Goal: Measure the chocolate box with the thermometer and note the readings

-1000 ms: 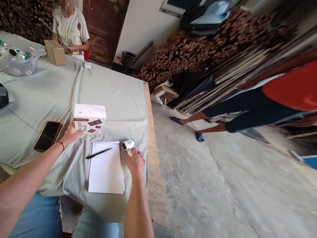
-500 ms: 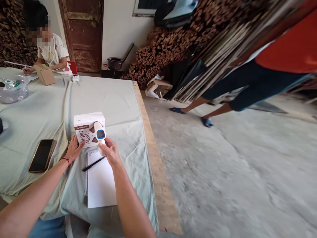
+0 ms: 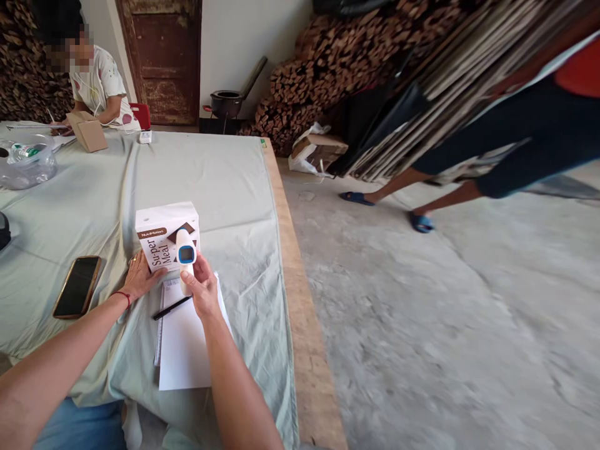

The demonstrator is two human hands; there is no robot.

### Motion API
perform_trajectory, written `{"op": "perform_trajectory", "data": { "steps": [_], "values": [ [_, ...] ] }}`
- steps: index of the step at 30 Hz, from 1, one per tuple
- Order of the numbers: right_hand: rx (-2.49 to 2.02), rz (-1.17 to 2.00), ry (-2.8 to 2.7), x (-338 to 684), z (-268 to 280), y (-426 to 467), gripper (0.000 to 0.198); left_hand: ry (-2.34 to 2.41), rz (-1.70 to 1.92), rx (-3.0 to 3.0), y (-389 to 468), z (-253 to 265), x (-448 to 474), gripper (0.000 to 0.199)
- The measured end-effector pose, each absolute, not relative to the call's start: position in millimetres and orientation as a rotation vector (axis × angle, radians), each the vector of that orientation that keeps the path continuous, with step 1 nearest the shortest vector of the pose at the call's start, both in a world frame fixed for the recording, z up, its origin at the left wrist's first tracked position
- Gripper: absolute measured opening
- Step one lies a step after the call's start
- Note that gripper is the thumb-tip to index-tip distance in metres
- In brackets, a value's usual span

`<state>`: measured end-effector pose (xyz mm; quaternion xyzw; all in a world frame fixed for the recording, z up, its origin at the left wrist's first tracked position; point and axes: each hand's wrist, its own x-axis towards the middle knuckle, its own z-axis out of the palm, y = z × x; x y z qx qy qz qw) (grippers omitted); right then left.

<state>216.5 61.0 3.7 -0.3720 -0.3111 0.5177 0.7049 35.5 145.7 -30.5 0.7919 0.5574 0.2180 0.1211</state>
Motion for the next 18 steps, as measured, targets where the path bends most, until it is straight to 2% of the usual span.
{"op": "perform_trajectory", "data": {
  "steps": [5, 18],
  "values": [
    [-0.868, 1.130, -0.622, 215.5, 1.0, 62.9, 0.062, 1.617, 0.677, 2.302, 147.4, -28.7, 34.2, 0.066],
    [-0.819, 1.133, -0.604, 222.9, 9.3, 58.2, 0.060, 1.654, 0.714, 2.308, 150.1, -34.7, 34.8, 0.064]
  ]
}}
